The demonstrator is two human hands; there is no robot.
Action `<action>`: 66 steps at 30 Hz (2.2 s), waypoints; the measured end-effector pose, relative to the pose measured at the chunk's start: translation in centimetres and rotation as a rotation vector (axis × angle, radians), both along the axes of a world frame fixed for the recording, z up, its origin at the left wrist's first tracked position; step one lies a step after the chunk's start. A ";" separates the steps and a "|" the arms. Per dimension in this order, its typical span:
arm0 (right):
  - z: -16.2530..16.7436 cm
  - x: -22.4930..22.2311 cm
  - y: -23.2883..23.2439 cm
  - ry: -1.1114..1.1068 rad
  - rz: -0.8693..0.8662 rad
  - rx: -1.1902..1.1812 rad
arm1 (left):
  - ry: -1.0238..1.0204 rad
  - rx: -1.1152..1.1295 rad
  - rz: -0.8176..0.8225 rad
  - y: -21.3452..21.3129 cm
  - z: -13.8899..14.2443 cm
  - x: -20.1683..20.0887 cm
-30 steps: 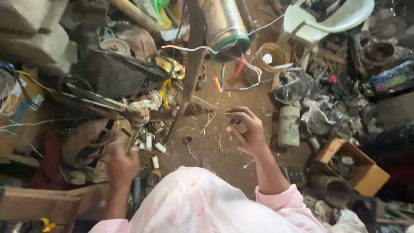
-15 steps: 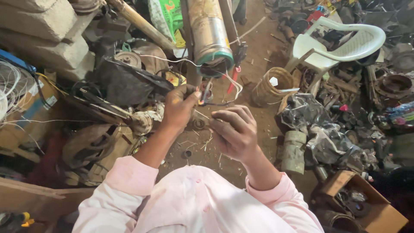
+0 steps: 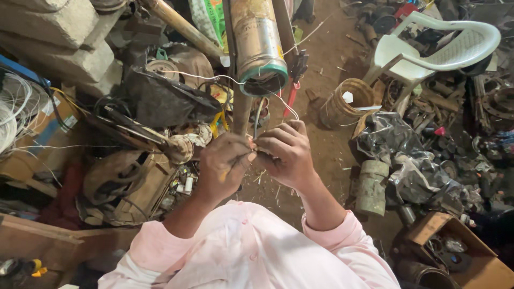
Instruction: The person sits in a cluttered workshop and works on the wiring of an electric motor, manipulating wire ends by hand and connecting them to the motor's terminal area. They use pliers to grip and cut wires, handle electrical tape, and reposition the motor while working on their lap.
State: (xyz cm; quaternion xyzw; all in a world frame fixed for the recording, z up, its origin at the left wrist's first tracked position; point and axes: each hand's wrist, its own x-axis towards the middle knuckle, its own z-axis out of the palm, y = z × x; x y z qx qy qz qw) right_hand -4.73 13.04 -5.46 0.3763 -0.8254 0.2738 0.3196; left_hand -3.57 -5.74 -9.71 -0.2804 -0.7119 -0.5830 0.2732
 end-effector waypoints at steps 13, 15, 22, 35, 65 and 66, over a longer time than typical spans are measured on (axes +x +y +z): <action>-3.2 3.1 0.7 0.295 -0.250 -0.115 | -0.564 0.547 -0.358 0.4 -4.0 -2.3; -4.0 3.2 0.9 0.225 -0.203 -0.172 | -0.469 0.487 -0.347 0.0 -4.0 -2.1; -7.4 3.8 2.7 -0.249 -0.140 -0.564 | -0.643 0.619 -0.356 -1.3 -4.7 -2.4; -10.6 2.8 2.7 -0.864 0.216 -1.027 | -0.666 0.617 -0.182 -1.6 -3.1 -3.3; 10.7 -0.1 2.4 -0.232 0.208 -0.548 | 0.226 -0.561 0.089 -0.4 0.4 1.0; 9.1 0.7 2.2 -0.228 0.247 -0.637 | 0.213 -0.545 0.095 -0.6 0.4 1.0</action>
